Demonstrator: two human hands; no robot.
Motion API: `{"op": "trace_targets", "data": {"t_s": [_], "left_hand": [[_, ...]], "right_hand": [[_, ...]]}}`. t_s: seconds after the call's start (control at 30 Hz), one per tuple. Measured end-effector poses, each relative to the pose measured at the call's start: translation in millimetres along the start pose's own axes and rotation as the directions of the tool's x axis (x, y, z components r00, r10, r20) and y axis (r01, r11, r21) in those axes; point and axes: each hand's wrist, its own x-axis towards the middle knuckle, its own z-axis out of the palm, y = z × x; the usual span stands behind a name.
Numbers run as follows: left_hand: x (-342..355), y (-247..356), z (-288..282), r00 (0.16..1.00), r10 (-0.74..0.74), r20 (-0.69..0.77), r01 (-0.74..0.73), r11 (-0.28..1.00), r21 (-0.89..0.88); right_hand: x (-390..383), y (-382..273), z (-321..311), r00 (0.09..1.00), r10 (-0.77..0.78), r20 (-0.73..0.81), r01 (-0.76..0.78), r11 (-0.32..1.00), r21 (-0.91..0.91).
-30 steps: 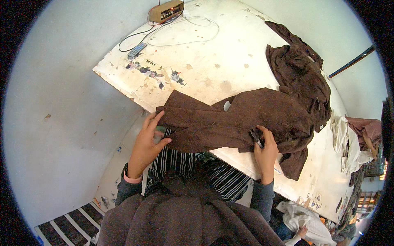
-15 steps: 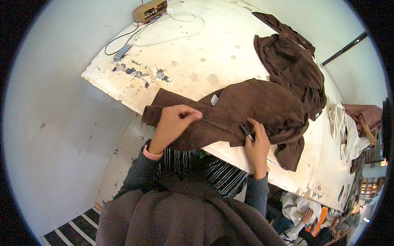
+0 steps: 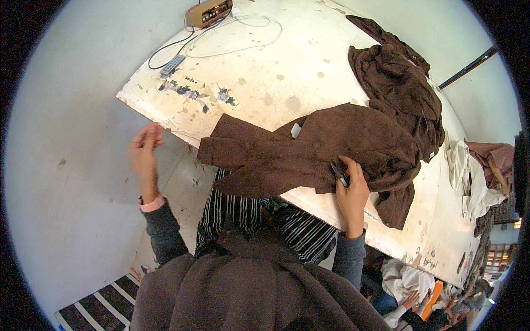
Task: The person uses a small blade to cut a brown sweatshirt on a white work table. They repeatedly lift, fold, and trim the garment, removing excess fabric and threads while handling the piece one at a time.
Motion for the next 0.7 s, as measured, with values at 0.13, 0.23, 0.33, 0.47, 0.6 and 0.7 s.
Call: {"op": "trace_targets", "data": {"t_s": [0.13, 0.23, 0.33, 0.47, 0.6, 0.7], "left_hand": [[3.0, -31.2, -59.3, 0.977, 0.011, -0.212, 0.027, 0.984, 0.176], [-7.5, -73.9, -97.9, 0.986, 0.077, -0.151, -0.037, 0.968, 0.249], [-34.8, -82.9, -77.8, 0.906, 0.406, -0.119, -0.037, 0.356, 0.934], [-56.4, -28.7, -5.9, 0.914, 0.406, 0.019, -0.305, 0.654, 0.693], [-88.1, 38.9, 64.6, 0.806, 0.416, 0.421, -0.558, 0.772, 0.305], [-107.1, 57.7, 97.6, 0.701, 0.44, 0.561, -0.638, 0.739, 0.216]], "right_hand": [[-0.4, 0.8, 1.4, 1.0, 0.018, 0.008, -0.018, 1.0, -0.002], [-0.5, -2.3, 1.1, 1.0, 0.014, -0.001, -0.014, 1.0, 0.005], [-0.4, -1.4, 1.8, 1.0, 0.007, 0.0, -0.007, 1.0, -0.01], [-1.0, 2.5, 1.7, 1.0, 0.027, 0.012, -0.027, 1.0, -0.014], [-0.9, 2.5, -0.1, 1.0, 0.017, 0.004, -0.017, 1.0, -0.019], [-1.1, 1.1, 3.1, 1.0, 0.008, -0.007, -0.008, 1.0, -0.011]]}}
